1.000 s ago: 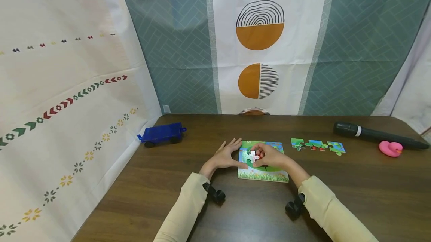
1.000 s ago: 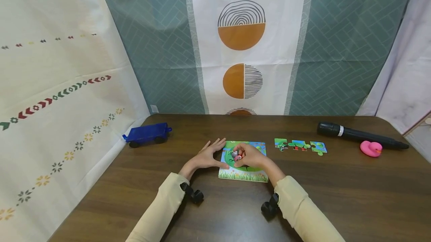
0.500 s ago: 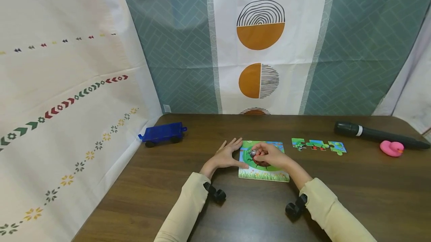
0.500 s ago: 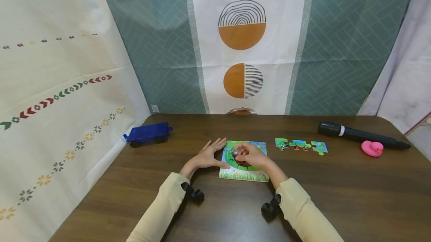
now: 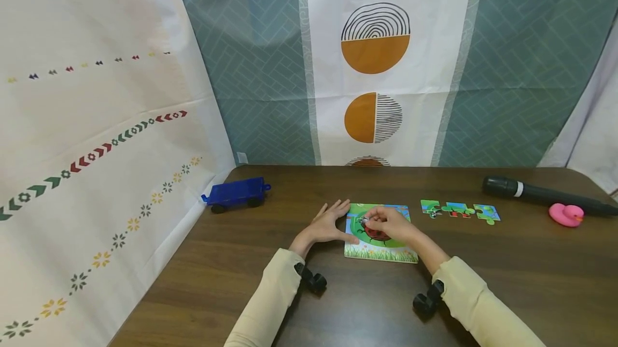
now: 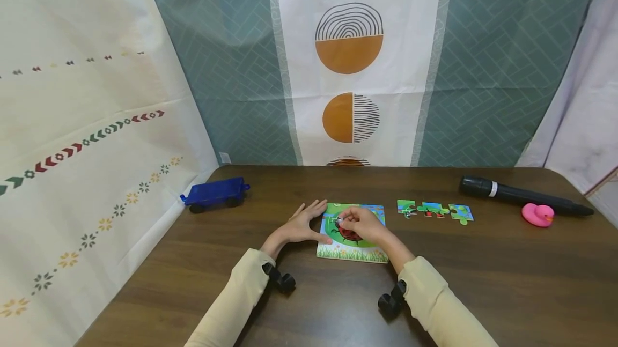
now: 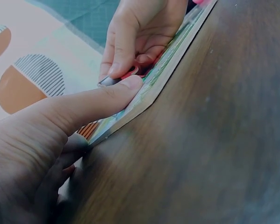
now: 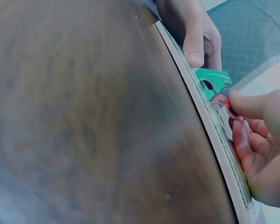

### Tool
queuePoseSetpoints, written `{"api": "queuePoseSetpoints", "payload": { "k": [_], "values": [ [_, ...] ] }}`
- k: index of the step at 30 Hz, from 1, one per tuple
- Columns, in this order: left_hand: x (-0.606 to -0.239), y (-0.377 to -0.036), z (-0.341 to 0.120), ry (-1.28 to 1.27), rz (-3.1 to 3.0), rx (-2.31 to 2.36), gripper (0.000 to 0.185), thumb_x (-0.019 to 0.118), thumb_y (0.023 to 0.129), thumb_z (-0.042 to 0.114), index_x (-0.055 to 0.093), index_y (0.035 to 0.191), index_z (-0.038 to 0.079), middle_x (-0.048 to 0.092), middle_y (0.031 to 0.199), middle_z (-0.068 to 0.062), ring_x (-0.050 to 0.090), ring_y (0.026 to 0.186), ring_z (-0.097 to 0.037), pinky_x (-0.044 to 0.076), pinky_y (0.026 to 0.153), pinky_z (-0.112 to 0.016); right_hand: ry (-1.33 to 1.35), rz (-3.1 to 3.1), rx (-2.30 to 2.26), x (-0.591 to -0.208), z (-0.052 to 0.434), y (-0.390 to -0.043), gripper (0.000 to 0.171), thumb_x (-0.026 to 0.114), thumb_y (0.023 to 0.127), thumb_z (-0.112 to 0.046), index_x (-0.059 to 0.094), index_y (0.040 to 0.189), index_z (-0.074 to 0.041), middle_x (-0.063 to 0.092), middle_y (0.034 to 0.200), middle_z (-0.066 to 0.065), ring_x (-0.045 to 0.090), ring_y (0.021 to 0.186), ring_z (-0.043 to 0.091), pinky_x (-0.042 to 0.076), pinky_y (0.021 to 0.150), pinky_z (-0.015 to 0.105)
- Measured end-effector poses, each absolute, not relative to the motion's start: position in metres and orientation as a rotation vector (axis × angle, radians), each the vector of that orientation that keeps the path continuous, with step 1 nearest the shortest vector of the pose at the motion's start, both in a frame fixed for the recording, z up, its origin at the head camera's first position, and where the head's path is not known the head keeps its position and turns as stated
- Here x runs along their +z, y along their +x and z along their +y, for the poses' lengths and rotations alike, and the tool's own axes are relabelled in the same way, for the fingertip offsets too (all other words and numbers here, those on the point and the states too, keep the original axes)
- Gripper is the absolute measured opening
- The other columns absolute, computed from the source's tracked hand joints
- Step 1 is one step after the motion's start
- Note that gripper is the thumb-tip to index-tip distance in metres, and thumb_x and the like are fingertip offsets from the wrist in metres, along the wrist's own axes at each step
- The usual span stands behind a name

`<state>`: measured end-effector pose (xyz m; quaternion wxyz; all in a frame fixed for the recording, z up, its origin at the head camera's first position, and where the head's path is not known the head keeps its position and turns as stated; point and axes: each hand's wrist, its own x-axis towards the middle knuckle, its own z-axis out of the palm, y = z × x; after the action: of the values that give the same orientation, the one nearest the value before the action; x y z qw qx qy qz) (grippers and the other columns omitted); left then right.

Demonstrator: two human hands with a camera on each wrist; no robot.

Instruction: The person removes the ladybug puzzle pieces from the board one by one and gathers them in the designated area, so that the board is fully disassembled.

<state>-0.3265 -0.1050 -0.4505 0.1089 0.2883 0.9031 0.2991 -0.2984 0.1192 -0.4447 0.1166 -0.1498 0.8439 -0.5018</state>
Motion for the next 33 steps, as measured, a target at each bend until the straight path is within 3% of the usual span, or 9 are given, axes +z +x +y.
{"api": "queuePoseSetpoints", "payload": {
  "k": [11,19,27,33],
  "values": [
    [-0.451,-0.328,-0.106,0.840,2.656,0.885,0.099,0.079,0.079,0.041,0.024,0.156,0.012,0.019,0.165,-0.003,0.008,0.155,-0.023,-0.002,0.126,-0.050,-0.306,2.464,-1.530,-0.443,0.113,-0.296,0.032,0.059,0.097,-0.025,0.062,0.117,0.000,0.064,0.108,0.015,0.060,0.099,0.025,0.052,0.081,0.037],
    [-0.452,-0.327,-0.105,0.830,2.654,0.861,0.098,0.078,0.080,0.042,0.023,0.157,0.014,0.018,0.165,-0.001,0.007,0.155,-0.021,-0.003,0.126,-0.048,-0.212,2.407,-1.608,-0.446,0.113,-0.299,0.033,0.058,0.098,-0.029,0.058,0.119,-0.003,0.063,0.121,0.017,0.059,0.114,0.031,0.052,0.089,0.042],
    [-0.452,-0.327,-0.105,0.825,2.671,0.875,0.099,0.078,0.079,0.042,0.024,0.156,0.013,0.020,0.164,-0.002,0.009,0.155,-0.022,-0.002,0.126,-0.049,-0.170,2.374,-1.650,-0.440,0.115,-0.299,0.036,0.061,0.096,-0.034,0.060,0.118,-0.006,0.064,0.116,0.011,0.057,0.109,0.027,0.050,0.085,0.037],
    [-0.451,-0.327,-0.105,0.828,2.661,0.869,0.099,0.079,0.078,0.042,0.024,0.156,0.013,0.020,0.164,-0.002,0.008,0.155,-0.022,-0.002,0.126,-0.048,-0.204,2.372,-1.699,-0.433,0.124,-0.299,0.037,0.060,0.096,-0.033,0.059,0.119,-0.004,0.062,0.123,0.014,0.055,0.120,0.033,0.049,0.092,0.046]
  ]
}}
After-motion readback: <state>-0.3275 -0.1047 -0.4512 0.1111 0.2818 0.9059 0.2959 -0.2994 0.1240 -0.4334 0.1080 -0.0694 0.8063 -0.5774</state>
